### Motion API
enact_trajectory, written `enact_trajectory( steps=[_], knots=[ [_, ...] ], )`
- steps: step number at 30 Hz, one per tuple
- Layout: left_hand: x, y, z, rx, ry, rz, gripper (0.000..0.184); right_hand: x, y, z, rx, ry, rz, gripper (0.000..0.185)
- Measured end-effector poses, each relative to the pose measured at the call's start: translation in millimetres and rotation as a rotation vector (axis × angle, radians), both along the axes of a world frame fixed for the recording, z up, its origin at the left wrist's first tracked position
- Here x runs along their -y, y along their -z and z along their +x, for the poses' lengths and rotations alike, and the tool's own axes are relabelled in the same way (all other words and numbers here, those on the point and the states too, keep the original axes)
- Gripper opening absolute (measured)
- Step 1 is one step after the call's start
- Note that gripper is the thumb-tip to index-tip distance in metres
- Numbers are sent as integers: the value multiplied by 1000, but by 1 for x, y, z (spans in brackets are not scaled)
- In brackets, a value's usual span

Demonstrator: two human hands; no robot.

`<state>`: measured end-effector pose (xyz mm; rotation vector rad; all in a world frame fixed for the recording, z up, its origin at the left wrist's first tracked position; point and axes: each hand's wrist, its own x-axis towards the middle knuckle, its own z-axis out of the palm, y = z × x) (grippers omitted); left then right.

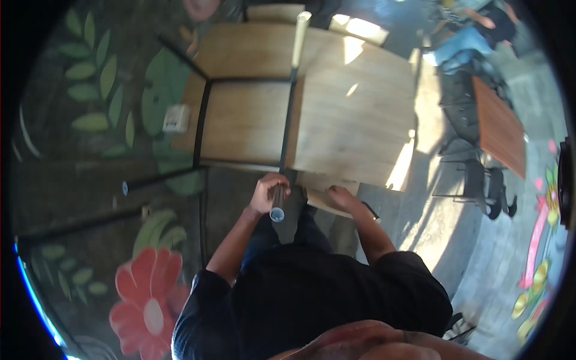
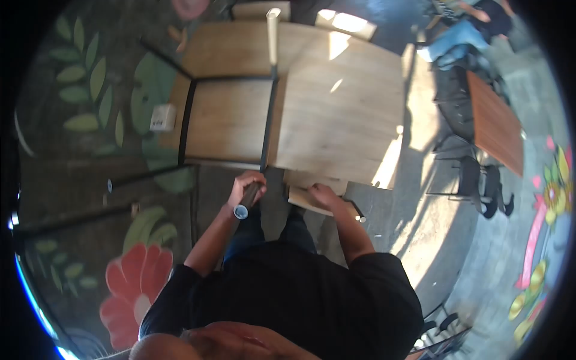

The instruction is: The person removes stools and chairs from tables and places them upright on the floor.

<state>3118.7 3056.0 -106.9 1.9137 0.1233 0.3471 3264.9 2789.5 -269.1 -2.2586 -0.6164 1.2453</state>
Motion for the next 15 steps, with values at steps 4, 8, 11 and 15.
enact_trajectory(
  steps=[4,8,11,15],
  knots=[
    [-19,32,16,-82,272,-44,16,12,-66,-49,533,216,244,30],
    [-40,99,43,-45,537,21,14,15,-127,-140,910,493,207,16],
    [-29,105,48,-131,644,-81,13,11,-140,-222,620,785,106,13],
    [-30,101,36,-44,559,-33,16,31,-52,-340,407,998,-47,17]
  ],
)
